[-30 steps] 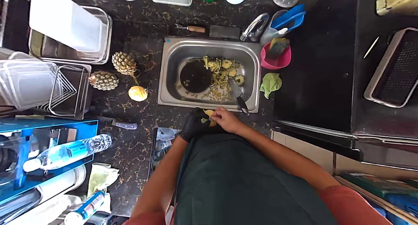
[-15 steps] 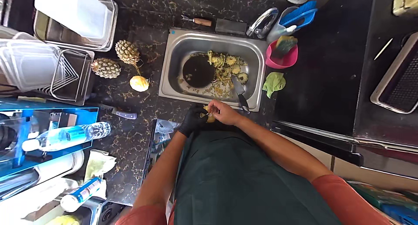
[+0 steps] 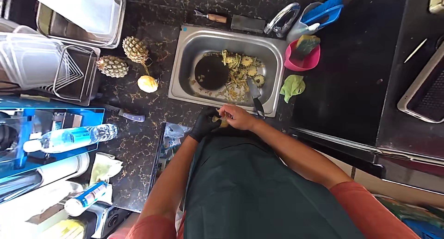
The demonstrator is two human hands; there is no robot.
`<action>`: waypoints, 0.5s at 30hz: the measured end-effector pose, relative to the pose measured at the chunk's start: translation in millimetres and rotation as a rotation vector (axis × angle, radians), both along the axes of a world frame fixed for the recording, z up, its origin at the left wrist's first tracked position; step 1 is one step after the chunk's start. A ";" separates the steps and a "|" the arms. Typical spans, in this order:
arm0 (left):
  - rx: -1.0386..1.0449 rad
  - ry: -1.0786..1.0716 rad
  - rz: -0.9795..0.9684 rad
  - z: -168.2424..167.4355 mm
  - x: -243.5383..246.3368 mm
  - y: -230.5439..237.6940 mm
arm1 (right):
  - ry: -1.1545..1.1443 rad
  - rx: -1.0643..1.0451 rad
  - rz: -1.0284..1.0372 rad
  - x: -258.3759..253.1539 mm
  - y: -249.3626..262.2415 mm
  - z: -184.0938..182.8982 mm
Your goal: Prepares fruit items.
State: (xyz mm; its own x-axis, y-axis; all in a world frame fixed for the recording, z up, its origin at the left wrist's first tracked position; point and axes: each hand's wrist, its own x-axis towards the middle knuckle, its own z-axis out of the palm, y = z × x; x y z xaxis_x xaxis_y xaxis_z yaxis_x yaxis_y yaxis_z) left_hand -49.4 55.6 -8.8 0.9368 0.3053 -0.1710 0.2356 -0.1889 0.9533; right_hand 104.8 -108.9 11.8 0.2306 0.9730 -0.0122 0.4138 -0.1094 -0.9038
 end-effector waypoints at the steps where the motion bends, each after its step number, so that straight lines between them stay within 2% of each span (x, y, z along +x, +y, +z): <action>1: 0.013 -0.008 -0.009 1.2 0.1 -0.1 | -0.023 -0.005 0.018 0.7 -0.3 0.1; 7: 0.023 -0.016 0.004 0.3 0.8 0.5 | -0.145 0.033 0.132 8.2 -1.5 5.4; 15: 0.006 0.048 -0.020 1.6 2.0 5.2 | -0.095 -0.009 0.134 11.9 0.1 10.4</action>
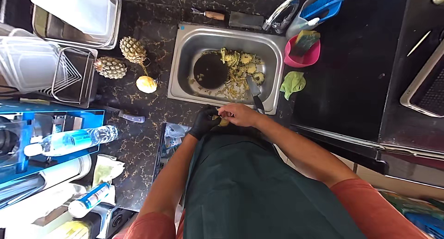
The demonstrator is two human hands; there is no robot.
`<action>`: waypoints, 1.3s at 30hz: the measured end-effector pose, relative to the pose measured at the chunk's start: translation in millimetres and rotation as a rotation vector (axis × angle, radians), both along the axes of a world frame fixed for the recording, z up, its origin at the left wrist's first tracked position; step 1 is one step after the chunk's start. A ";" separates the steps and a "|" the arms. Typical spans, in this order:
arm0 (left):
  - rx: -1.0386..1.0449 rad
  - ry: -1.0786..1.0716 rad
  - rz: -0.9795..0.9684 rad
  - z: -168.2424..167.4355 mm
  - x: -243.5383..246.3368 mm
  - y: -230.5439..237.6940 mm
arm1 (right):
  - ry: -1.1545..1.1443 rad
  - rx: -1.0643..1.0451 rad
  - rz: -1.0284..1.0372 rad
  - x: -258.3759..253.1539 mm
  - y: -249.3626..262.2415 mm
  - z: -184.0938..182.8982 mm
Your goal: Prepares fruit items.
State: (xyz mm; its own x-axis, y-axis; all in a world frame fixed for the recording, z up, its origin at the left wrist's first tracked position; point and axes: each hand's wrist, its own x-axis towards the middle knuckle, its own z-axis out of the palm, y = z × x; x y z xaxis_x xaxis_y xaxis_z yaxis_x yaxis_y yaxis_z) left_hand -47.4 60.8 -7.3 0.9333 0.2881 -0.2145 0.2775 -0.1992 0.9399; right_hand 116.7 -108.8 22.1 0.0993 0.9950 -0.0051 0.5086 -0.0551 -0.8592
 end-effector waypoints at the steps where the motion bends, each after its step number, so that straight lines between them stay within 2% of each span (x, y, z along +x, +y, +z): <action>1: 0.005 -0.001 -0.004 -0.2 0.7 0.1 | 0.002 -0.007 -0.009 -0.7 0.3 -0.3; 6: -0.003 0.009 -0.030 -1.1 1.5 3.3 | 0.024 0.038 -0.088 -8.8 -0.3 -9.1; 17: -0.065 -0.014 -0.087 8.0 1.9 10.2 | 0.199 -0.015 -0.360 -30.3 1.7 -10.6; 22: -0.065 0.008 -0.074 10.5 2.1 7.5 | 0.058 -0.024 -0.336 -35.1 -0.6 -6.8; 26: -0.020 -0.009 -0.036 9.5 1.4 3.4 | 0.225 -0.078 -0.268 -24.2 -7.2 1.9; 32: -0.028 -0.014 -0.039 6.7 2.5 3.6 | 0.267 -0.077 -0.250 -19.3 -6.5 -2.2; 36: -0.061 0.005 -0.037 10.7 3.0 3.6 | 0.220 -0.088 -0.305 -25.7 -3.7 -1.6; 39: -0.053 0.026 -0.033 14.0 2.8 2.4 | 0.028 -0.035 -0.399 -37.6 0.3 -6.2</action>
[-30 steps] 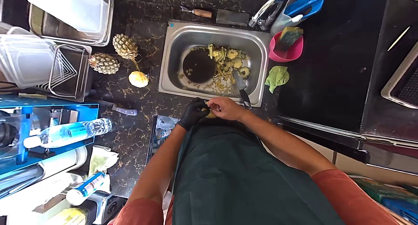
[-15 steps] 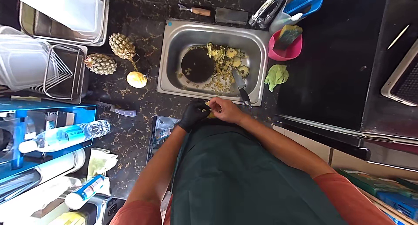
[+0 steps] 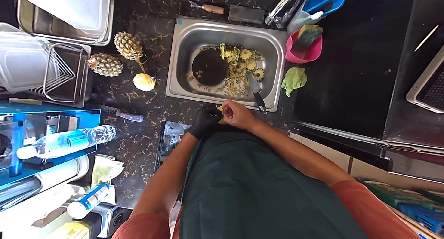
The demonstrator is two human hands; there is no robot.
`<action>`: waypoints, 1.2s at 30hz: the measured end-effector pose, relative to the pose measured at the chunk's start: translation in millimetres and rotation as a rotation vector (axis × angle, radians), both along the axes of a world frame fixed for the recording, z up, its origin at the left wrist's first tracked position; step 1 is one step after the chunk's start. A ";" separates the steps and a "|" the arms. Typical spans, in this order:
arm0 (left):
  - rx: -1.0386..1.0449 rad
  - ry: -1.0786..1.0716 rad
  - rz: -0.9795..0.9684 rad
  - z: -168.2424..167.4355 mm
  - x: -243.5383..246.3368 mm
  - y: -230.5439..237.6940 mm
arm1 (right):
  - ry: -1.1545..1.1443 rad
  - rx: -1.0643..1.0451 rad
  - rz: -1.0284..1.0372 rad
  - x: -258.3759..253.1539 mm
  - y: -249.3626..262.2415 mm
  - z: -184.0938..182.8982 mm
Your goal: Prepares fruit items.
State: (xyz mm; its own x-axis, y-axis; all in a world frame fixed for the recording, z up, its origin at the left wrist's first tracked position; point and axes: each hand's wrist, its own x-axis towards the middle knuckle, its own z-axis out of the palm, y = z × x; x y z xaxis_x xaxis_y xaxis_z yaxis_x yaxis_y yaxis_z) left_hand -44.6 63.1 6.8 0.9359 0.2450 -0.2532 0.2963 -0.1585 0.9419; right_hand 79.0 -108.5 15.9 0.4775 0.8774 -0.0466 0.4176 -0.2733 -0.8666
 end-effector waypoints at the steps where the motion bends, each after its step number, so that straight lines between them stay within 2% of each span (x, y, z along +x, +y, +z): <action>1: 0.015 0.023 0.000 2.3 -0.4 -0.6 | -0.105 0.026 -0.034 -5.8 0.5 -2.7; 5: 0.041 0.020 0.026 1.7 -3.8 -5.1 | -0.349 0.155 -0.063 -15.4 -7.0 -17.2; 13: 0.104 0.009 0.060 -2.3 -8.7 -10.5 | -0.383 0.262 0.123 -6.6 -30.1 -23.2; 18: 0.111 -0.007 0.093 -3.0 -15.5 -14.4 | -0.454 0.340 0.119 -9.7 -32.4 -31.7; 26: 0.146 0.048 0.163 -4.0 -14.9 -21.9 | -0.453 0.300 0.114 -10.9 -31.1 -27.8; 36: 0.155 0.052 0.155 -5.1 -16.6 -22.4 | -0.451 0.293 0.099 -12.9 -29.8 -27.9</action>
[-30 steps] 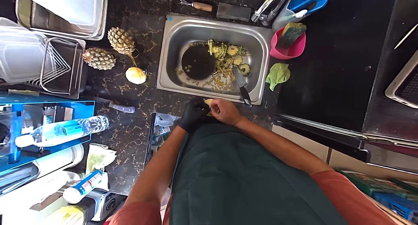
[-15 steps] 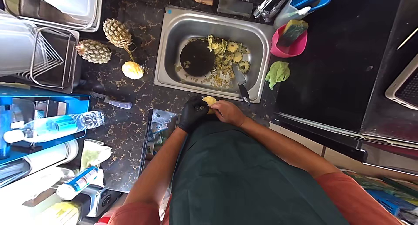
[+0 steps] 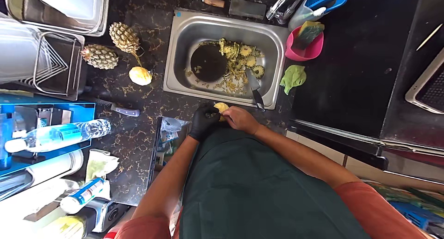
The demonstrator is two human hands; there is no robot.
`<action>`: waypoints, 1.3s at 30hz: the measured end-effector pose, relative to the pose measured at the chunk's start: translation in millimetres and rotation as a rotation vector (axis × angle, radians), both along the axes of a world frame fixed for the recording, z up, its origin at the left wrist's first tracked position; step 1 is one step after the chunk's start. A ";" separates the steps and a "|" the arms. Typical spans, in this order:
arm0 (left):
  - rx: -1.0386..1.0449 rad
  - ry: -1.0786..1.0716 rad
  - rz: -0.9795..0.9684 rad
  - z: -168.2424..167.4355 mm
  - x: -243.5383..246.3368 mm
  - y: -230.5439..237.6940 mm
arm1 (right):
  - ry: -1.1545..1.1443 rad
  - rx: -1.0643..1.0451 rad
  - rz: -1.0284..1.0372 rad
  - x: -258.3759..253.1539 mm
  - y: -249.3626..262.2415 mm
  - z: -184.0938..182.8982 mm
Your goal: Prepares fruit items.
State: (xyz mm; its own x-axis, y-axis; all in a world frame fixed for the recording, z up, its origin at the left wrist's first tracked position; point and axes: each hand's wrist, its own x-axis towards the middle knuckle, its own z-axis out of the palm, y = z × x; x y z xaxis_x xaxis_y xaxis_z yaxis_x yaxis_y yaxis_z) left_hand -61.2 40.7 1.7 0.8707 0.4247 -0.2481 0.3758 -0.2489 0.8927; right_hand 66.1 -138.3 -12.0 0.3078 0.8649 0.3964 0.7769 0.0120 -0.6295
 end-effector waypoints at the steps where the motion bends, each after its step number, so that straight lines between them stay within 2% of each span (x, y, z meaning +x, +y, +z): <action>1: -0.004 0.000 -0.002 0.2 -0.4 -0.3 | 0.001 -0.005 -0.001 -0.2 -0.4 0.4; 7: -0.034 -0.031 -0.002 1.1 -1.0 -0.6 | 0.041 -0.031 -0.021 -1.2 -1.4 2.7; 11: -0.066 -0.047 0.015 -0.4 1.1 0.4 | 0.075 -0.129 -0.038 2.5 0.9 12.6; 15: -0.100 -0.047 0.018 4.1 2.9 1.3 | 0.084 -0.259 0.025 11.7 7.8 30.0; 23: -0.096 -0.058 -0.020 3.7 4.4 8.0 | 0.007 -0.373 0.119 18.1 20.4 39.8; 28: -0.061 -0.046 -0.047 0.1 5.3 11.4 | 0.004 -0.390 0.104 17.5 28.9 40.3; 34: -0.067 -0.035 -0.060 1.7 6.1 12.0 | 0.201 -0.446 0.102 25.7 24.3 46.1; 39: -0.128 -0.053 -0.072 -0.1 4.5 14.7 | 0.234 -0.357 0.104 27.3 24.4 38.5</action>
State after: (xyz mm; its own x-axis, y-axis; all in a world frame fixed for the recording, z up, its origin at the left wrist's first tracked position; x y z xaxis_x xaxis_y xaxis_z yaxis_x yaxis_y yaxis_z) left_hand -56.7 55.4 1.6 0.9113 0.3283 -0.2486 0.3120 -0.1566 0.9371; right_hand 93.4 -113.9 26.5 0.2580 0.9661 -0.0035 0.6188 -0.1680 -0.7674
